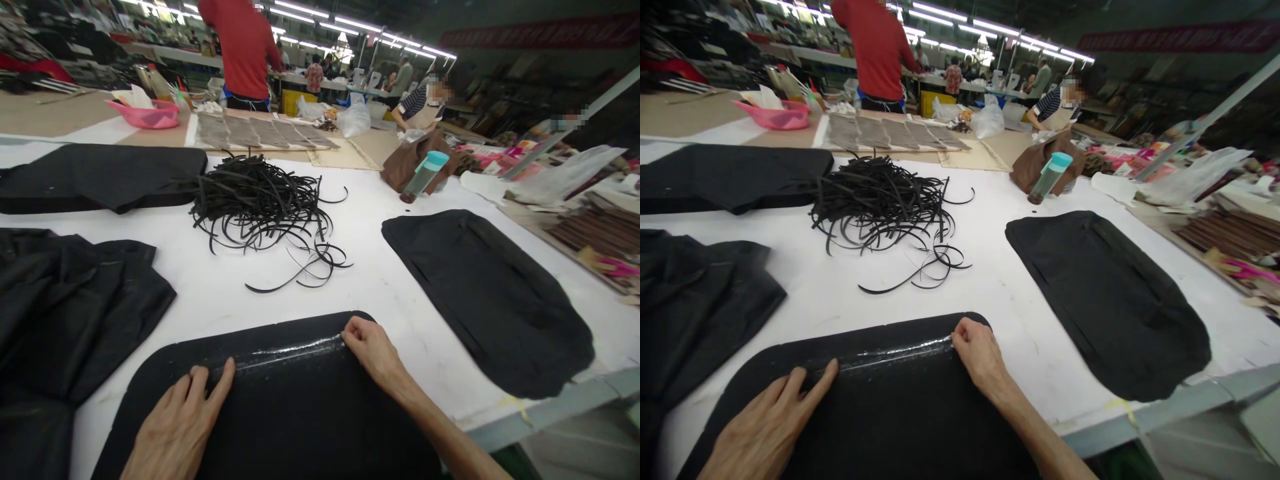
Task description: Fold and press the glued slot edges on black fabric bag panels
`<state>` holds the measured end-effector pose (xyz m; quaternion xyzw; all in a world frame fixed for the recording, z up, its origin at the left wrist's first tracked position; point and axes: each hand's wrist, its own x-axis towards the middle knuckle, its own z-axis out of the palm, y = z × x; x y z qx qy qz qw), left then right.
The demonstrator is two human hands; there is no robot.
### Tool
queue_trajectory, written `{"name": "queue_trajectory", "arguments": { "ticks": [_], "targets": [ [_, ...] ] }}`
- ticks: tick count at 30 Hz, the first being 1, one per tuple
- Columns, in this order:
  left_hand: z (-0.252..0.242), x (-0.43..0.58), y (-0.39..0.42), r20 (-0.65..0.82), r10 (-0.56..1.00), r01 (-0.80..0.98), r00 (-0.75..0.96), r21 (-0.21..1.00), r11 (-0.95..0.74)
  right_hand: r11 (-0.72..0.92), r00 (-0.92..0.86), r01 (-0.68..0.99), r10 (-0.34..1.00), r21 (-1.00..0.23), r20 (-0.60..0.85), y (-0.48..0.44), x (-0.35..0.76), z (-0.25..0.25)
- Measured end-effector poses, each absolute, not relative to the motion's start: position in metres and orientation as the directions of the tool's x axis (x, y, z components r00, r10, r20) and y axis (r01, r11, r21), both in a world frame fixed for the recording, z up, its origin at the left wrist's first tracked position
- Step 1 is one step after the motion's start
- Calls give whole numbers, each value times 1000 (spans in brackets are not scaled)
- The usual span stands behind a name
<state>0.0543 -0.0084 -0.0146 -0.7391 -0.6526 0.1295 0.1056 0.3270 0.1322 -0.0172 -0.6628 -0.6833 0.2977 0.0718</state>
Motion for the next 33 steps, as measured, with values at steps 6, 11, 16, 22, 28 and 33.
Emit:
{"name": "queue_trajectory", "arguments": {
  "ticks": [6, 11, 16, 22, 28, 33],
  "targets": [
    [-17, 57, -7, -59, 997, 952, 45, -301, -61, -13, -119, 892, 957, -451, -263, 130, 325, -22],
    [-17, 63, -5, -31, 999, 938, 24, -344, -34, 136, -169, 969, 973, -207, -155, 124, 321, -21],
    [-11, 70, -6, -34, 997, 940, -65, -338, 50, 429, -430, 901, 903, 73, -2, 116, 314, -18],
    [-13, 62, -7, -40, 987, 971, -158, -188, 148, 698, -700, 714, 708, 55, 90, 114, 323, -29],
    [-25, 41, -11, 38, 979, 980, -199, 0, 199, 657, -658, 753, 749, 52, 78, 110, 325, -24],
    [-22, 45, -5, 190, 973, 991, -133, 50, 126, 495, -506, 862, 848, 108, 159, 94, 307, -5]
  ]
}}
